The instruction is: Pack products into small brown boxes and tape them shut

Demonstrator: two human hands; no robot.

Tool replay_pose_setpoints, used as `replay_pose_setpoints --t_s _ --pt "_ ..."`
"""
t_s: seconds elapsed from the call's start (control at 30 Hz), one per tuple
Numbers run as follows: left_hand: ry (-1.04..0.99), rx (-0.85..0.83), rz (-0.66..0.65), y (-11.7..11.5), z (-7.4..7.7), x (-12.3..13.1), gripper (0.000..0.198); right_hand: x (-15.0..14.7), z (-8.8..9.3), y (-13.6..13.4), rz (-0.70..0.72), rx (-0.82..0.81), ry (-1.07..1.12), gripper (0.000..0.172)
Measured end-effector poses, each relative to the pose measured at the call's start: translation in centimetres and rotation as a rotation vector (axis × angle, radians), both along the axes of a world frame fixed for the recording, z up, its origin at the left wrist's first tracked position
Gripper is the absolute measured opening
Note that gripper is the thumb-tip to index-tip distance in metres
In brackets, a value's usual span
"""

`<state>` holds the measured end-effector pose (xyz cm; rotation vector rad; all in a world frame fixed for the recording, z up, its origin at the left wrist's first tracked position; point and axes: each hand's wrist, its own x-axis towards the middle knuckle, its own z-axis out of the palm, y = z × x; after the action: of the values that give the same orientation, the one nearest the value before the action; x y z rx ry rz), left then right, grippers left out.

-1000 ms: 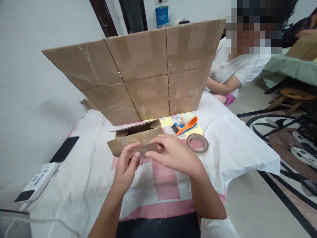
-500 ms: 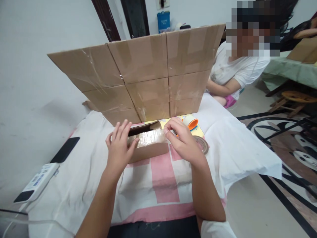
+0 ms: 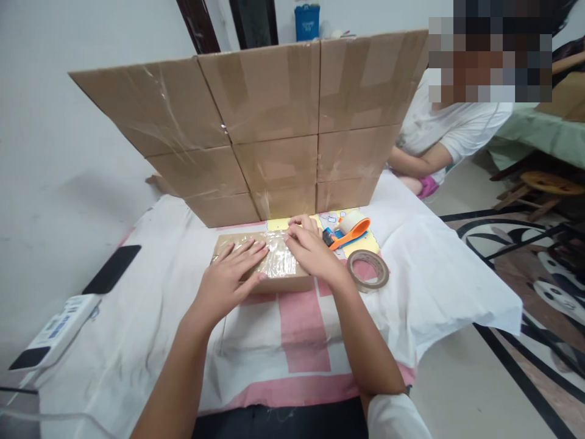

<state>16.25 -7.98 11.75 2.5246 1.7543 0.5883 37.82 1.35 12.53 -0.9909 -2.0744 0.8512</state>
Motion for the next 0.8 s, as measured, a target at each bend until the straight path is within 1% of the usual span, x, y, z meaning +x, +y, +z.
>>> replay_pose_setpoints --t_s 0.13,0.2,0.23,0.3,0.37,0.43,0.53,0.6,0.67,0.73,0.8 --pt "0.025 0.041 0.007 0.1 -0.4 0.1 0.066 0.7 0.8 -0.3 0.018 -0.083 0.179 0.021" --pt "0.039 0.046 0.008 0.1 -0.5 0.2 0.066 0.8 1.2 -0.6 0.031 -0.115 0.240 0.021" --pt "0.043 0.046 0.008 0.1 -0.5 0.3 0.065 0.8 1.3 -0.8 0.021 -0.121 0.226 0.021" --pt "0.049 0.040 0.010 0.1 -0.5 0.3 0.062 0.5 1.2 -1.1 -0.037 -0.104 0.106 0.022" --pt "0.054 0.030 0.011 0.1 -0.4 0.3 0.060 0.1 0.8 -1.1 -0.118 -0.056 -0.036 0.021" --pt "0.061 0.019 0.013 0.0 -0.3 0.4 0.060 -0.3 0.2 -1.0 -0.169 -0.015 -0.106 0.019" --pt "0.072 0.023 0.030 -0.1 0.0 0.8 0.063 -0.6 -0.5 -0.5 -0.164 0.008 -0.100 0.015" --pt "0.082 0.057 0.041 -0.3 0.2 1.5 0.067 -0.5 -0.8 -0.2 -0.138 0.001 -0.058 0.015" --pt "0.100 0.104 0.024 -0.5 0.2 2.5 0.068 -0.5 -1.0 0.0 -0.117 -0.016 -0.010 0.014" --pt "0.116 0.150 -0.005 -0.6 -0.1 3.4 0.061 -0.4 -1.1 0.2 -0.105 -0.034 0.018 0.014" --pt "0.122 0.192 -0.020 -0.7 -0.5 4.1 0.050 -0.4 -1.2 0.3 -0.117 -0.036 0.028 0.014"
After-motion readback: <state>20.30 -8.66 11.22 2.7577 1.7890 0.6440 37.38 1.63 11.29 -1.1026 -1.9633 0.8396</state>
